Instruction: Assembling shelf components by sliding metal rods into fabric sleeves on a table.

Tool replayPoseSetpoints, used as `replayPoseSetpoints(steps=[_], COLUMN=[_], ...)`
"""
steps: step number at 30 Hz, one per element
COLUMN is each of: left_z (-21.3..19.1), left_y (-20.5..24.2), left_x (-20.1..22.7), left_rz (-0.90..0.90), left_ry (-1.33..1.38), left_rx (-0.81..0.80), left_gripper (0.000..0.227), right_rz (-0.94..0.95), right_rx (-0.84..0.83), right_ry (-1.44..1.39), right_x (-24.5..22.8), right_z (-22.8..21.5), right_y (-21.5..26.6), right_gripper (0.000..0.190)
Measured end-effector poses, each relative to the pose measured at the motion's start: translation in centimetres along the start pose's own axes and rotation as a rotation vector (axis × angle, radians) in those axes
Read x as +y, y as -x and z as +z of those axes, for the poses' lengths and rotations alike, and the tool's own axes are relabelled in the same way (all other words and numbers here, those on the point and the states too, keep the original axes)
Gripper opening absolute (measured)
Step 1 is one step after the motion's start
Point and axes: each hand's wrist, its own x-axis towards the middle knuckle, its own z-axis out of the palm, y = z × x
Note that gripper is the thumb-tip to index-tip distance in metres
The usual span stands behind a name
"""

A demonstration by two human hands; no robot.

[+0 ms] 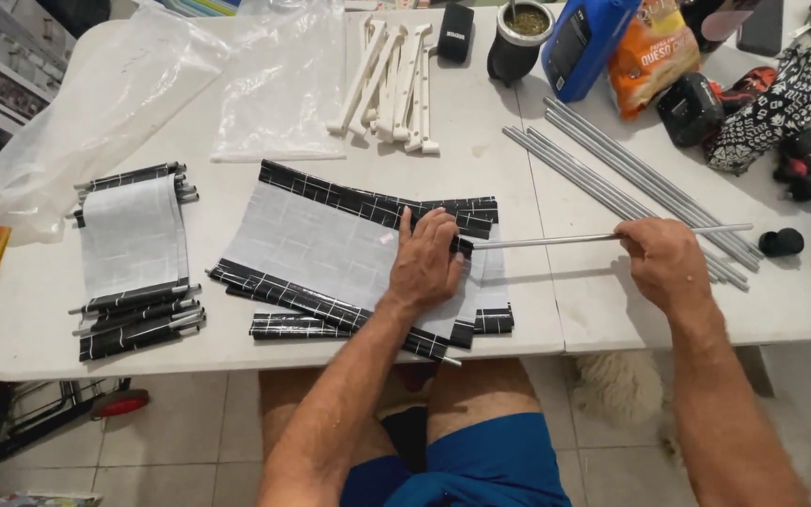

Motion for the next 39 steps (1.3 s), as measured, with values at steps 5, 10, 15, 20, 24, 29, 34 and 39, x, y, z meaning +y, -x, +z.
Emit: replayPoseSetpoints(steps=[5,10,15,20,24,29,34,39], left_z=[0.0,-0.1,-0.1,0.1,0.2,0.0,0.0,-0.4], left_y=[0.1,0.1,0.0,0.1,0.1,0.1,0.1,-0.1], left_x=[-0.1,0.0,0.0,-0.2,-0.3,-0.1,-0.2,0.3], left_rz=[-0.003,-0.001,-0.011,-0.009,-0.003,-0.009,-0.006,-0.019], left_ry=[-0.003,-0.001,0.010,0.011,0.012,0.023,0.021,0.034], left_rx=[0.005,-0.001,-0.011,-0.003,-0.001,-0.005,-0.017,-0.035], left_gripper=[0.025,0.027,0.028,0.028,0.026,0.026,0.025,0.016], right_rz=[-0.002,-0.007,-0.008,-0.006,-0.010,-0.023,-0.038,-0.108], right_rx=[-0.021,-0.029,-0.023,-0.037,-0.017,-0.014,0.037,0.130], right_ry=[-0.009,0.020,-0.025,-0.024,-0.027,0.015,0.066,0.093], right_x=[0.1,0.5,0.0,0.1,0.7,0.4,-0.6,-1.3], right_z=[-0.2,0.1,-0.1,0.0,0.4,0.2,-0.4,-1.2], right_y=[-0.1,0.1,-0.2,-0.4,-0.2,-0.6,-0.8,-0.9], right_gripper=[0.013,0.012,0.012,0.013,0.018,0.013,0.011,0.009])
